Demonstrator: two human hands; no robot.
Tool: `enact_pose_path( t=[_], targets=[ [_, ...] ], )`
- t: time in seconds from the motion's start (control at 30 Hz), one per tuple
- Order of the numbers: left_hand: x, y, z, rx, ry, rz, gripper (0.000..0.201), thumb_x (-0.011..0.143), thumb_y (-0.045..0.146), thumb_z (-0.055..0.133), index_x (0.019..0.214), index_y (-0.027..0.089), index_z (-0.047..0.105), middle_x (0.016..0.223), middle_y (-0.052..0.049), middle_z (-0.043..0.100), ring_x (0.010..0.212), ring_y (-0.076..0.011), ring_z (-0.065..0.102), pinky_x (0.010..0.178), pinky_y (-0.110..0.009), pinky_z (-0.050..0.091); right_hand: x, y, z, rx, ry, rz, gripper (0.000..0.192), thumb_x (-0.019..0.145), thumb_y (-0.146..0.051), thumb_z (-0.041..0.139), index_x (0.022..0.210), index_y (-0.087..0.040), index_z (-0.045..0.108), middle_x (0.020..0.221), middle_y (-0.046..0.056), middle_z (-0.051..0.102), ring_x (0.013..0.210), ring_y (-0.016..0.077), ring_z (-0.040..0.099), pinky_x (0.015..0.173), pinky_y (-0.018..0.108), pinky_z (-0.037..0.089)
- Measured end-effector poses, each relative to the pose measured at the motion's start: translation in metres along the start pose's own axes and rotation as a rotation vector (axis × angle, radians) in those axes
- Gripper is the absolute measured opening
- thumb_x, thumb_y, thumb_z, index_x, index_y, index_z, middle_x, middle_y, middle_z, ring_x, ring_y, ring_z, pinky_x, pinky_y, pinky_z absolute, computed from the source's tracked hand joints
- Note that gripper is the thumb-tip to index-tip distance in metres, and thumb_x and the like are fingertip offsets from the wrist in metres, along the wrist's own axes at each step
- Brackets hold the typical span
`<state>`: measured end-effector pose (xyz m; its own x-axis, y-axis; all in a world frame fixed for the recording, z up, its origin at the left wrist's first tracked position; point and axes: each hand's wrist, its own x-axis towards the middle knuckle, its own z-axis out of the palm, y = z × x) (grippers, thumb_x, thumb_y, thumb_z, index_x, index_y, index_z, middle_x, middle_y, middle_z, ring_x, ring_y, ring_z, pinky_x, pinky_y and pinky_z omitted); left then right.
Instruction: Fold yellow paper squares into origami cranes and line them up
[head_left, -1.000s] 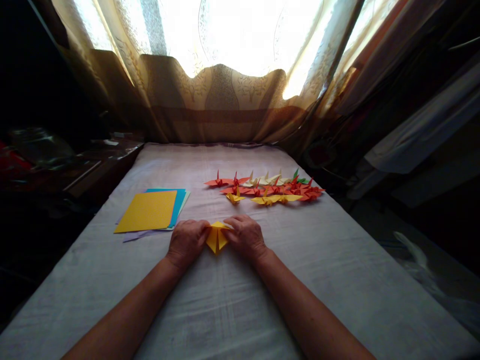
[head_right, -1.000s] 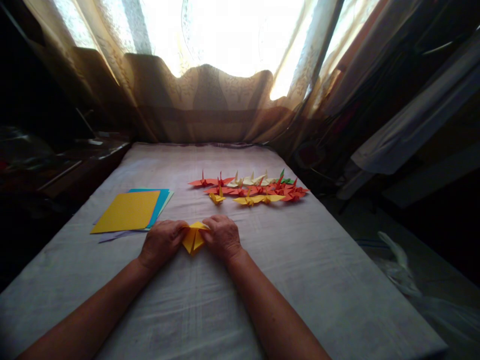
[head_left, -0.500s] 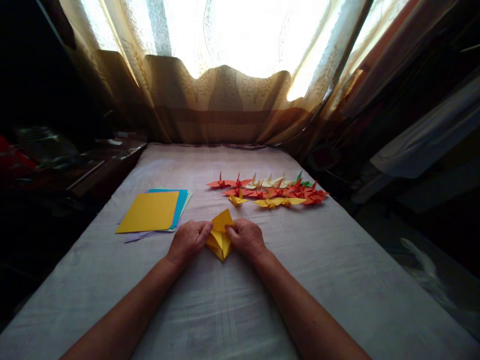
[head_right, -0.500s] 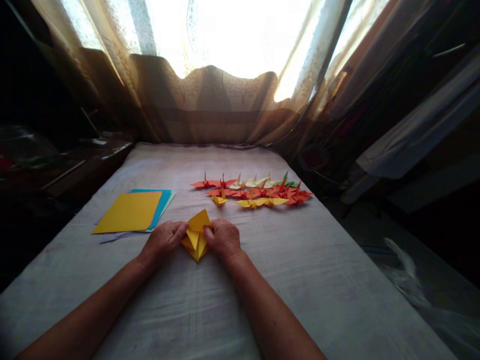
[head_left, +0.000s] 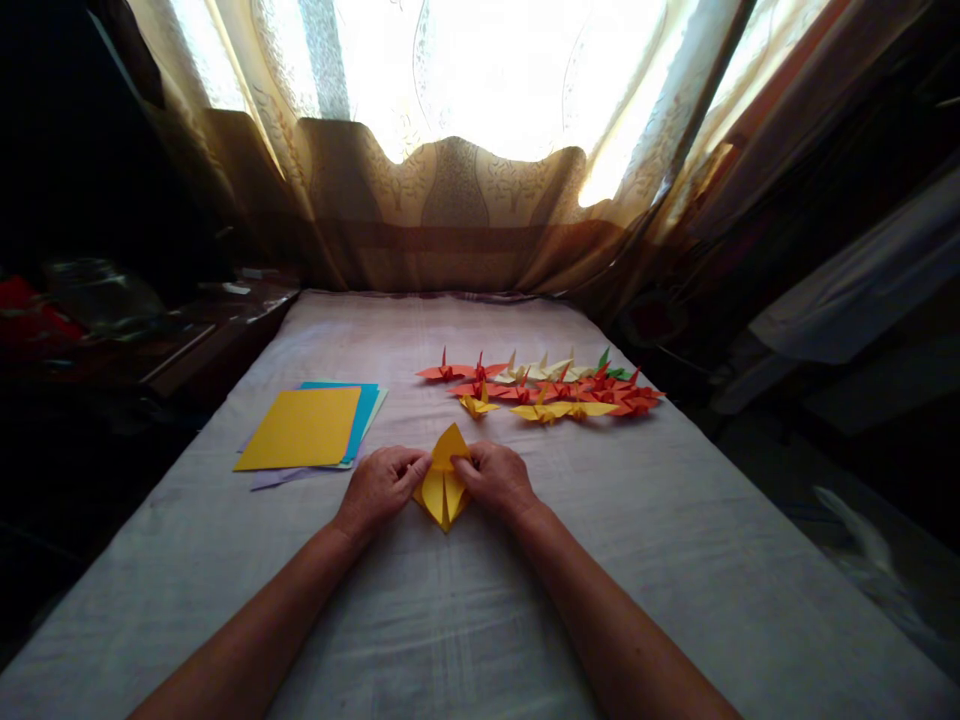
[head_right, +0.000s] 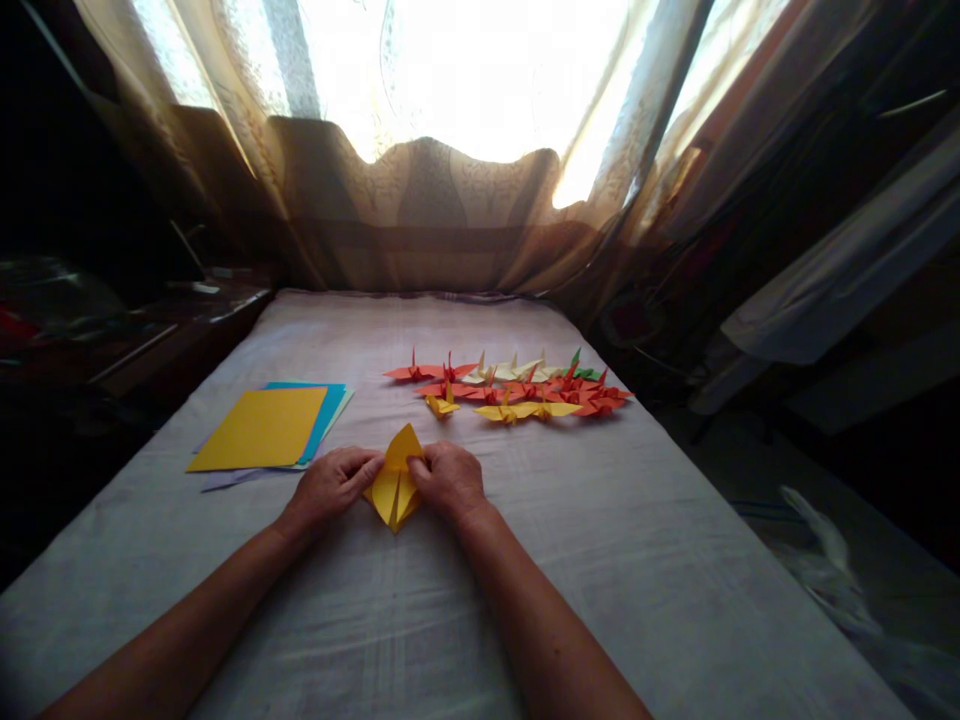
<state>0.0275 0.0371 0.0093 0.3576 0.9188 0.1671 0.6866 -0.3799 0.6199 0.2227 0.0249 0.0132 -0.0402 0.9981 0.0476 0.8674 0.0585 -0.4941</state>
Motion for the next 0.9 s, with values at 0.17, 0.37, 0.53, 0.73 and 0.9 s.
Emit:
enact_pose_path(
  t=[0.17, 0.37, 0.53, 0.73, 0.9],
  targets=[
    [0.0, 0.001, 0.006, 0.049, 0.042, 0.009, 0.028, 0.089, 0.04, 0.054, 0.092, 0.022, 0.076, 0.08, -0.004, 0.074, 0.077, -0.0197, 0.065, 0.072, -0.03, 0.044, 0.0, 0.0, 0.0, 0.032, -0.003, 0.001, 0.022, 0.088, -0.034, 0.06, 0.074, -0.026, 0.075, 0.074, 0.0, 0.074, 0.066, 0.0146, 0.063, 0.055, 0.024, 0.032],
    [0.002, 0.003, 0.014, 0.088, 0.073, -0.018, 0.022, 0.087, 0.04, 0.06, 0.083, 0.022, 0.072, 0.078, -0.003, 0.072, 0.078, -0.0197, 0.063, 0.071, -0.03, 0.042, -0.001, 0.004, 0.001, 0.068, 0.011, -0.022, 0.017, 0.086, -0.032, 0.061, 0.079, -0.024, 0.074, 0.078, 0.0, 0.073, 0.069, 0.0142, 0.062, 0.059, 0.022, 0.038],
    [0.002, 0.003, 0.013, 0.096, 0.077, -0.016, 0.022, 0.086, 0.04, 0.062, 0.08, 0.021, 0.072, 0.077, -0.003, 0.071, 0.077, -0.0198, 0.062, 0.072, -0.03, 0.041, 0.004, 0.006, 0.0, 0.348, 0.056, -0.148, 0.037, 0.079, -0.038, 0.068, 0.112, -0.02, 0.069, 0.097, 0.004, 0.073, 0.079, 0.0159, 0.066, 0.066, 0.023, 0.047],
    [0.0, 0.006, 0.013, 0.118, 0.086, -0.008, 0.018, 0.085, 0.036, 0.064, 0.081, 0.02, 0.071, 0.076, -0.003, 0.07, 0.077, -0.0211, 0.061, 0.072, -0.032, 0.041, 0.017, 0.004, 0.0, 0.544, 0.177, -0.081, 0.028, 0.084, -0.044, 0.058, 0.082, -0.02, 0.071, 0.075, 0.001, 0.071, 0.067, 0.0155, 0.064, 0.063, 0.024, 0.047],
    [-0.001, 0.005, 0.014, 0.117, 0.086, 0.004, 0.022, 0.088, 0.04, 0.061, 0.083, 0.02, 0.071, 0.077, -0.004, 0.07, 0.079, -0.0213, 0.061, 0.074, -0.032, 0.04, 0.021, 0.007, 0.002, 0.589, 0.209, -0.088, 0.03, 0.083, -0.045, 0.057, 0.072, -0.019, 0.069, 0.063, 0.0, 0.067, 0.058, 0.0141, 0.06, 0.054, 0.022, 0.042]
  ],
)
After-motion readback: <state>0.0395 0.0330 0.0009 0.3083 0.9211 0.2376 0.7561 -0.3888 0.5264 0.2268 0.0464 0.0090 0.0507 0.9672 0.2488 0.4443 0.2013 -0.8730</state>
